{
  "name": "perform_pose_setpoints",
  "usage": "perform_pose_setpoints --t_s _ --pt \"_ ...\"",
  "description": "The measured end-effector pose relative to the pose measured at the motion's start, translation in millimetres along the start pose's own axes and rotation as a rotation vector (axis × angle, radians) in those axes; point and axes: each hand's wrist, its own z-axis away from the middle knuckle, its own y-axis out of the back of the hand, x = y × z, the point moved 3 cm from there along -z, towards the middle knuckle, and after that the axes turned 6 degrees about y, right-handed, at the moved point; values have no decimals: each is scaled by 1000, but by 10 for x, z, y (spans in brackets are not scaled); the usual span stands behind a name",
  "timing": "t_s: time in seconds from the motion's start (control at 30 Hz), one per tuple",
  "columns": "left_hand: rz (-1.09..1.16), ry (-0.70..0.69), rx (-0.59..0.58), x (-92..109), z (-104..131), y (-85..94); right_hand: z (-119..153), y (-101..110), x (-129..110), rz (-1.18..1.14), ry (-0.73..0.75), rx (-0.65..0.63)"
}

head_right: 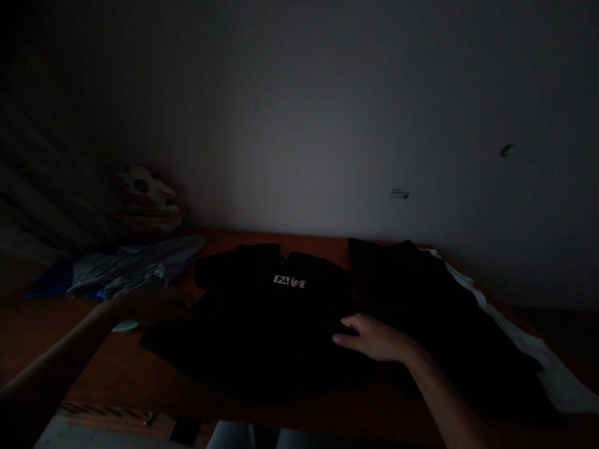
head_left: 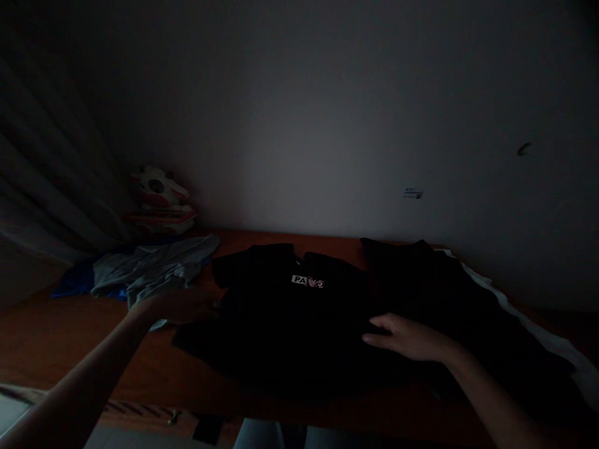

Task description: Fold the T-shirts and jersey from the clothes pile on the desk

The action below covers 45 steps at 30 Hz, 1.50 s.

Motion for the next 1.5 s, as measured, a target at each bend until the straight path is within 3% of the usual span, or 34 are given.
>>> perform_pose_setpoints --t_s 0.07,0.1,0.2,0.33,0.47,0.57,0.7,0.83,0.93,1.07,1.23,1.37,1.5 --pt "-40 -105 -234 160 -9 -199 -151 -64 -59 80 58 164" --pt "-53 -159 -257 257 -19 -293 -233 -100 -76 135 87 266" --pt "-74 -307 -129 558 -63 -595 -475 -279 -100 284 134 420" --pt "-113 -397 -82 818 -177 -1061 -696 -574 -186 361 211 381" --pt "-184 -365 -21 771 -402 -1367 -776 -649 -286 325 244 396" --pt "-211 -300 6 573 -536 -1496 -910 -481 -230 253 188 408" --pt "-246 -257 -14 365 -576 -1588 -1292 -75 99 355 106 591" --pt "-262 -267 -28 331 -564 -1602 -1733 242 546 384 -31 728" --pt "-252 -270 -17 333 -563 -1595 -1975 319 767 375 -111 712" --pt "-218 -294 1 330 -562 -1592 -2152 287 889 327 -183 617" --pt "-176 -267 18 302 -574 -1593 -2172 299 800 356 -174 601" --pt "-221 -196 54 250 -576 -1576 -1988 465 701 465 -218 767" --pt "-353 -66 107 199 -554 -1547 -1690 639 777 523 -418 925"
